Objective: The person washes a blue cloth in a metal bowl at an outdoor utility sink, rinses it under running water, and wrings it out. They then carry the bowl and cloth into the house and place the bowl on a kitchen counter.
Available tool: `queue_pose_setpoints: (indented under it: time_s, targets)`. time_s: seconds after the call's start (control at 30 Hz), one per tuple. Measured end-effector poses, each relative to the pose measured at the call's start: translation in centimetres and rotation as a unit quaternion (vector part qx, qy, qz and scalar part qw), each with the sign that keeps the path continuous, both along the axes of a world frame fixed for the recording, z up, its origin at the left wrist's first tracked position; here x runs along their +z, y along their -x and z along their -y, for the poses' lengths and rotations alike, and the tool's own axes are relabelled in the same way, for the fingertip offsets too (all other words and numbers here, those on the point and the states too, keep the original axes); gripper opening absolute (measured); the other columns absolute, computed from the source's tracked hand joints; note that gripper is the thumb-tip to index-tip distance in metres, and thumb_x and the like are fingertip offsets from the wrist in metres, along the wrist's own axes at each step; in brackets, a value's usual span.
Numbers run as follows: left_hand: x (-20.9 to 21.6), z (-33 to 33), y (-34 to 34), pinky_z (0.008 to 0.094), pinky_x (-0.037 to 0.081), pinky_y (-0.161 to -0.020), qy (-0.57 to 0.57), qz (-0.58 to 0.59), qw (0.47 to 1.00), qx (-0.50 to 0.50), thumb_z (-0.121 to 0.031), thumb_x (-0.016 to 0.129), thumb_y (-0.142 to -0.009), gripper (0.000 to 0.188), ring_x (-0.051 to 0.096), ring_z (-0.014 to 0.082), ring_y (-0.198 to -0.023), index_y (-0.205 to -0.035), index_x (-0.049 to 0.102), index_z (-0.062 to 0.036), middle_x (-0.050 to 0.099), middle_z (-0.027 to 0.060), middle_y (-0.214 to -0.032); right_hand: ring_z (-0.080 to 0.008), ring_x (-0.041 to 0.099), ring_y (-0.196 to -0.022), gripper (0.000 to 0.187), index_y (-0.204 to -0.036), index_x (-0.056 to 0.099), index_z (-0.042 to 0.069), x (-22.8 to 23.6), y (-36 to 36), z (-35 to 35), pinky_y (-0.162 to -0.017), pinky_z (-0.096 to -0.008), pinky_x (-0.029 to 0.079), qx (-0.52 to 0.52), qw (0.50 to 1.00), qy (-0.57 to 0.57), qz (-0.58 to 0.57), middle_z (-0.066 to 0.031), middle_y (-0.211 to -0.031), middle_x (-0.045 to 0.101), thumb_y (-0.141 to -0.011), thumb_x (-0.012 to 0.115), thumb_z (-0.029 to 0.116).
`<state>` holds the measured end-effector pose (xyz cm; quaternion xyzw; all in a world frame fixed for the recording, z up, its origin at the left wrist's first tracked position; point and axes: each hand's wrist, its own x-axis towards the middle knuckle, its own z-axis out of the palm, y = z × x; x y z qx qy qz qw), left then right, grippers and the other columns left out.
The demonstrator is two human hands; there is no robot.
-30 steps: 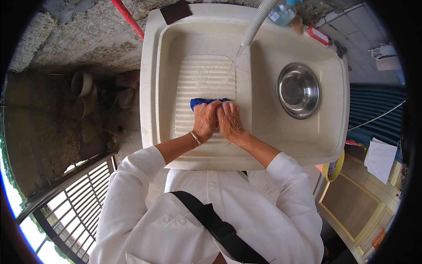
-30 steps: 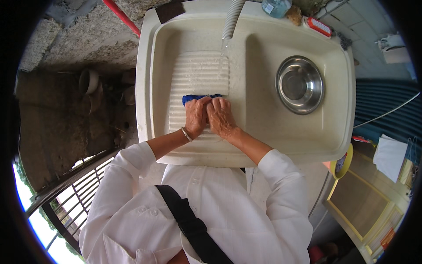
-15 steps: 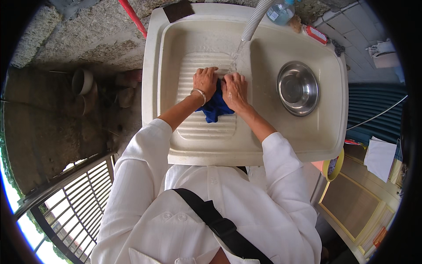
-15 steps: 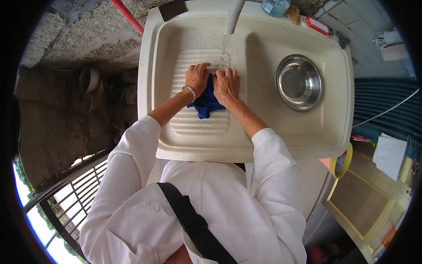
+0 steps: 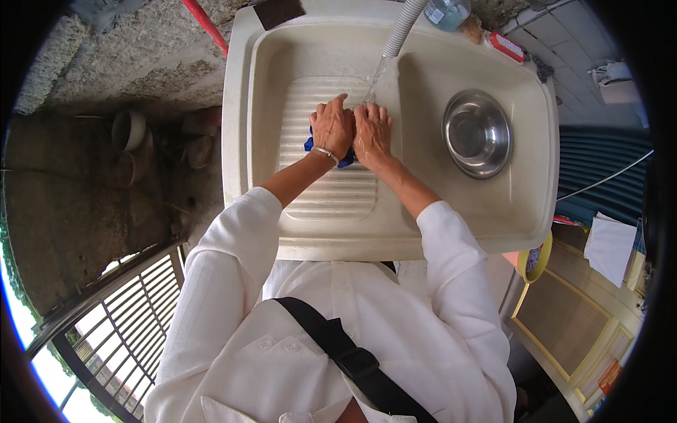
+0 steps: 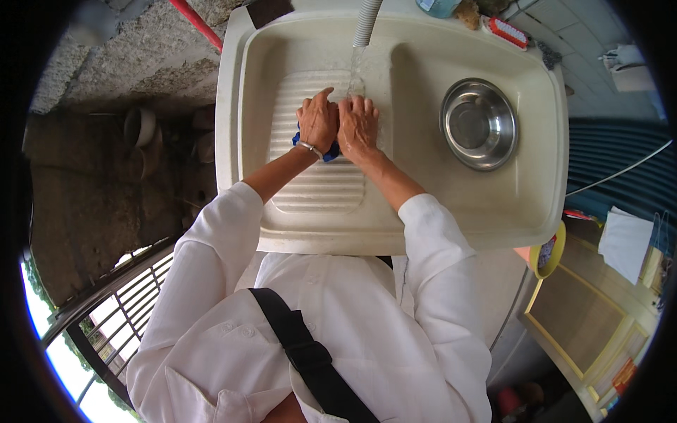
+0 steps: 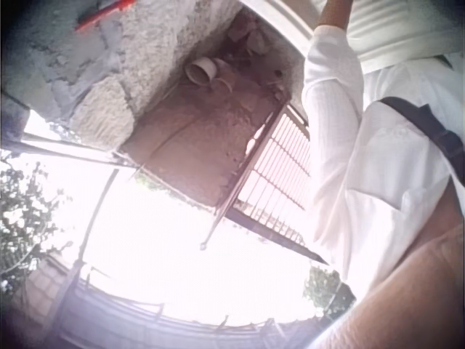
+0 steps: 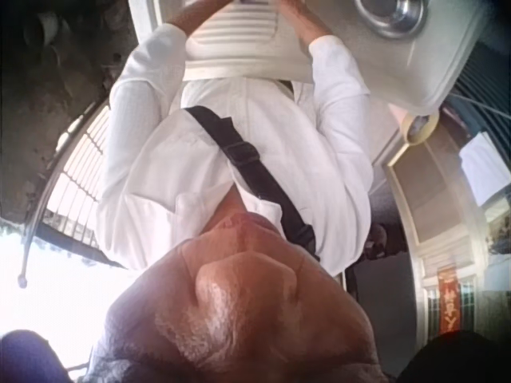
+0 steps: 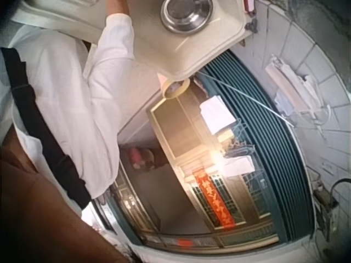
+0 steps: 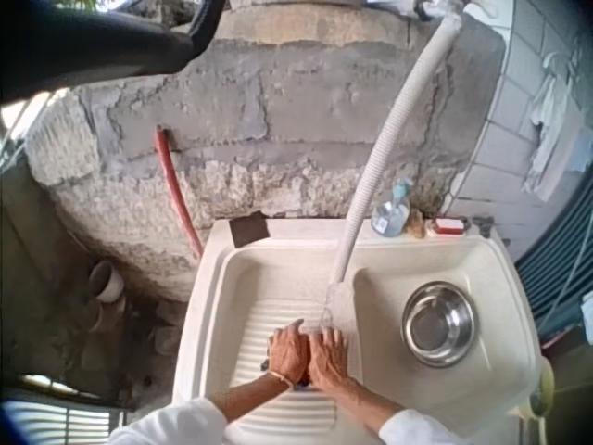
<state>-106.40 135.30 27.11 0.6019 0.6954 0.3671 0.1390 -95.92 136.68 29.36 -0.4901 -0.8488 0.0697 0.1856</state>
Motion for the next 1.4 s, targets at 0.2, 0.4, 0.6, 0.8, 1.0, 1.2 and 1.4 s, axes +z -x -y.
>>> queue_pose_setpoints:
  time_s: [0.2, 0.4, 0.6, 0.8, 1.0, 1.2, 1.4]
  targets:
    - [-0.6, 5.3, 0.2, 0.0413, 0.035, -0.081, 0.013, 0.016, 0.987, -0.161, -0.012, 0.049, -0.081, 0.032, 0.051, 0.0295, -0.086, -0.113, 0.046, -0.0087, 0.058, 0.0104, -0.095, -0.0292, 0.044, -0.097, 0.025, -0.098, 0.052, 0.004, -1.5, -1.3, 5.9, -0.083, -0.0421, 0.033, 0.023, 0.997, 0.077, -0.01, -0.0113, -0.1, 0.047, -0.074, 0.056, 0.011]
    - [-1.3, -5.5, 0.1, 0.0426, 0.037, -0.081, 0.002, -0.061, 0.995, 0.083, -0.019, 0.052, -0.08, 0.031, 0.051, 0.03, -0.088, -0.11, 0.051, -0.0109, 0.06, 0.0119, -0.094, -0.029, 0.044, -0.095, 0.015, -0.093, 0.054, 0.008, -2.2, 1.1, -5.2, -0.08, -0.0418, 0.033, -0.101, 0.995, 0.0, 0.019, -0.0106, -0.097, 0.049, -0.079, 0.05, 0.013]
    - [-0.6, 8.7, -1.2, 0.0409, 0.035, -0.078, -0.029, 0.063, 0.993, -0.093, -0.011, 0.046, -0.083, 0.024, 0.052, 0.0288, -0.082, -0.107, 0.052, -0.01, 0.059, 0.0095, -0.09, -0.0297, 0.042, -0.1, 0.027, -0.098, 0.05, 0.004, -2.0, -3.0, 8.1, -0.082, -0.0417, 0.032, 0.085, 0.996, 0.033, 0.004, -0.0125, -0.1, 0.045, -0.074, 0.056, 0.015]
    - [-1.3, -5.8, 0.2, 0.044, 0.039, -0.078, -0.053, -0.013, 0.998, 0.014, -0.013, 0.05, -0.081, 0.033, 0.051, 0.0336, -0.088, -0.113, 0.047, -0.0094, 0.06, 0.0124, -0.091, -0.0297, 0.044, -0.093, 0.02, -0.095, 0.053, 0.003, -2.2, 0.0, -5.2, -0.08, -0.042, 0.034, 0.006, 0.998, -0.051, 0.036, -0.013, -0.097, 0.048, -0.078, 0.05, 0.012]
    - [0.4, 2.4, -0.7, 0.0402, 0.036, -0.076, -0.015, 0.044, 0.999, -0.003, -0.01, 0.051, -0.08, 0.031, 0.051, 0.0285, -0.084, -0.111, 0.051, -0.0097, 0.058, 0.009, -0.082, -0.031, 0.044, -0.093, 0.021, -0.094, 0.051, 0.006, -0.1, -1.3, 2.3, -0.079, -0.0454, 0.034, 0.032, 0.999, 0.015, -0.021, -0.0132, -0.1, 0.046, -0.074, 0.056, 0.006]
    - [0.6, 0.5, -0.1, 0.039, 0.037, -0.079, 0.039, 0.026, 0.994, -0.099, -0.009, 0.05, -0.08, 0.03, 0.051, 0.0329, -0.085, -0.11, 0.048, -0.007, 0.056, 0.016, -0.088, -0.0286, 0.043, -0.094, 0.022, -0.093, 0.051, 0.006, -1.2, -0.8, 1.0, -0.081, -0.0417, 0.033, 0.03, 0.998, 0.057, 0.028, -0.0127, -0.097, 0.046, -0.072, 0.057, 0.009]
    - [-0.2, -3.5, 0.1, 0.0417, 0.034, -0.083, 0.017, -0.07, 0.997, 0.038, -0.018, 0.049, -0.081, 0.029, 0.048, 0.0291, -0.094, -0.109, 0.052, -0.01, 0.057, 0.0102, -0.096, -0.0281, 0.043, -0.093, 0.022, -0.094, 0.051, 0.006, 0.1, 0.4, -3.1, -0.08, -0.0407, 0.032, -0.009, 0.998, 0.023, 0.053, -0.013, -0.097, 0.046, -0.073, 0.055, 0.007]
